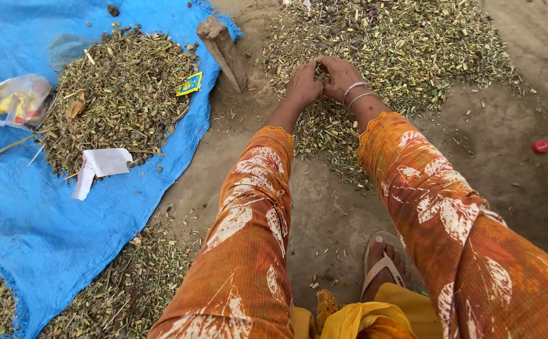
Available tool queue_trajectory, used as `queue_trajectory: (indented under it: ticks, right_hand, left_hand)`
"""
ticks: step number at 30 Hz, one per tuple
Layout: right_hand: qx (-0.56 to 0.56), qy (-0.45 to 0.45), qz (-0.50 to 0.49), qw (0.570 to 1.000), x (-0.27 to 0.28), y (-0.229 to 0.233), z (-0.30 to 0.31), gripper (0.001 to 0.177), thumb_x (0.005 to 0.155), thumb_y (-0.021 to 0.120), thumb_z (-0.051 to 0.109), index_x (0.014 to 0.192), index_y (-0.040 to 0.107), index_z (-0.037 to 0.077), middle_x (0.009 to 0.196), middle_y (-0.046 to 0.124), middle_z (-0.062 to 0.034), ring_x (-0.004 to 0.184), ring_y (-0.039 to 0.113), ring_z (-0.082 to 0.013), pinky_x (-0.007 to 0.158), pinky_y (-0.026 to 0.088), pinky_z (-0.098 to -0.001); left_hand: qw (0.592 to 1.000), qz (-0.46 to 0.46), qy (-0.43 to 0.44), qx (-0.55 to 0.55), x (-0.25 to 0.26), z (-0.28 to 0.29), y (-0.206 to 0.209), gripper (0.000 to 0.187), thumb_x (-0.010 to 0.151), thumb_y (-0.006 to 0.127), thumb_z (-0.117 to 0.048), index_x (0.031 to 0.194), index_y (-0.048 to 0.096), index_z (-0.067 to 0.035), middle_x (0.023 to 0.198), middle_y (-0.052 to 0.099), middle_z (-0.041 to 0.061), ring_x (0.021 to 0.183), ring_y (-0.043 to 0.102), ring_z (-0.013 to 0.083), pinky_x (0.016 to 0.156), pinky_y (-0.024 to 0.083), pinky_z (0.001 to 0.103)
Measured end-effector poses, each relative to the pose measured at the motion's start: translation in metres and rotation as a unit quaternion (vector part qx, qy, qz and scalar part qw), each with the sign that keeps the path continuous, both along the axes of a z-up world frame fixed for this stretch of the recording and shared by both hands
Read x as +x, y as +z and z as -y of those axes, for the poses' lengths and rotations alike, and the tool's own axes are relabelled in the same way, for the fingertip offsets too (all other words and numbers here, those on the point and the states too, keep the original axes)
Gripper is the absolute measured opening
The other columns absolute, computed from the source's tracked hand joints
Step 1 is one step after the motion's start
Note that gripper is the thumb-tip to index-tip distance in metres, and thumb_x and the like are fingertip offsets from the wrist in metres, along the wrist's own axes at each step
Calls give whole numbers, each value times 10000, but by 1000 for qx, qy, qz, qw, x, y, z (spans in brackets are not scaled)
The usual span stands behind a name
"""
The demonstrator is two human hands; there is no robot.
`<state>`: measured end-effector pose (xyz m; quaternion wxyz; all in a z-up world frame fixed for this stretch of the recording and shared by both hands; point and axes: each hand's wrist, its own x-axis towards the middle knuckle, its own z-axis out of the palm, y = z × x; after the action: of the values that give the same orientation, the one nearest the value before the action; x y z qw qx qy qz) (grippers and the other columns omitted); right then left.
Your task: Sorting and collecting small leaves and pods from a pile of plant stalks on the ground.
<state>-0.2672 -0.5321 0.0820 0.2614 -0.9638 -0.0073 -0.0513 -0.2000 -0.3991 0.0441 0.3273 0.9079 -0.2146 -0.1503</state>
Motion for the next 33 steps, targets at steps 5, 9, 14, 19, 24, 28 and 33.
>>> queue_trajectory:
  ticks: [5, 9, 14, 19, 24, 28, 33]
  right_hand:
    - [13, -22, -24, 999, -18, -5, 41, 586, 789, 665, 7, 1359, 615, 132, 1254, 678, -137, 1124, 673, -331, 994, 535, -419]
    - [1, -70, -33, 997, -30, -14, 69, 589, 788, 689, 41, 1363, 613, 145, 1269, 655, -159, 1151, 639, -359, 1027, 508, -434]
    - [-11, -176, -82, 981, -44, -36, 111, 664, 794, 689, 115, 1439, 545, 178, 1408, 536, -160, 1304, 493, -385, 1145, 379, -488]
    - [-4, -222, -103, 970, -63, -44, 146, 707, 780, 680, 135, 1466, 518, 191, 1494, 454, -139, 1366, 424, -372, 1168, 326, -512]
    - [18, -257, -113, 960, -65, -58, 166, 714, 775, 663, 140, 1471, 516, 199, 1512, 440, -115, 1394, 406, -347, 1187, 317, -500]
    - [12, -276, -80, 958, -55, -80, 183, 709, 786, 642, 135, 1480, 506, 182, 1533, 429, -125, 1426, 388, -339, 1212, 280, -504]
    - [-6, -305, -34, 952, -48, -95, 205, 677, 829, 663, 183, 1484, 492, 164, 1569, 377, -173, 1473, 316, -365, 1222, 204, -550]
  left_hand:
    - [999, -11, -45, 19, -6, 44, -25, 563, 889, 660, -180, 1432, 519, -130, 1378, 577, 149, 1290, 564, 318, 1134, 452, 449]
    - [998, -17, -45, 32, -27, 68, -3, 630, 891, 656, -193, 1486, 455, -139, 1447, 518, 136, 1342, 487, 337, 1147, 403, 488]
    - [999, -9, -7, 46, -36, 93, -8, 676, 897, 646, -235, 1520, 393, -169, 1549, 413, 115, 1471, 327, 325, 1188, 275, 570]
    - [998, 19, -13, 50, -37, 115, -34, 667, 933, 628, -268, 1536, 371, -138, 1569, 388, 151, 1497, 283, 353, 1217, 220, 570]
    - [998, 28, -29, 53, -36, 139, -45, 677, 961, 608, -309, 1554, 346, -115, 1609, 343, 172, 1517, 255, 362, 1241, 174, 570]
    - [997, 46, -12, 59, -34, 154, -47, 682, 983, 575, -378, 1564, 330, -122, 1643, 275, 194, 1549, 180, 375, 1254, 102, 577]
    - [995, 71, -4, 64, -31, 172, -54, 681, 998, 528, -416, 1578, 311, -131, 1657, 234, 207, 1558, 136, 379, 1255, 69, 578]
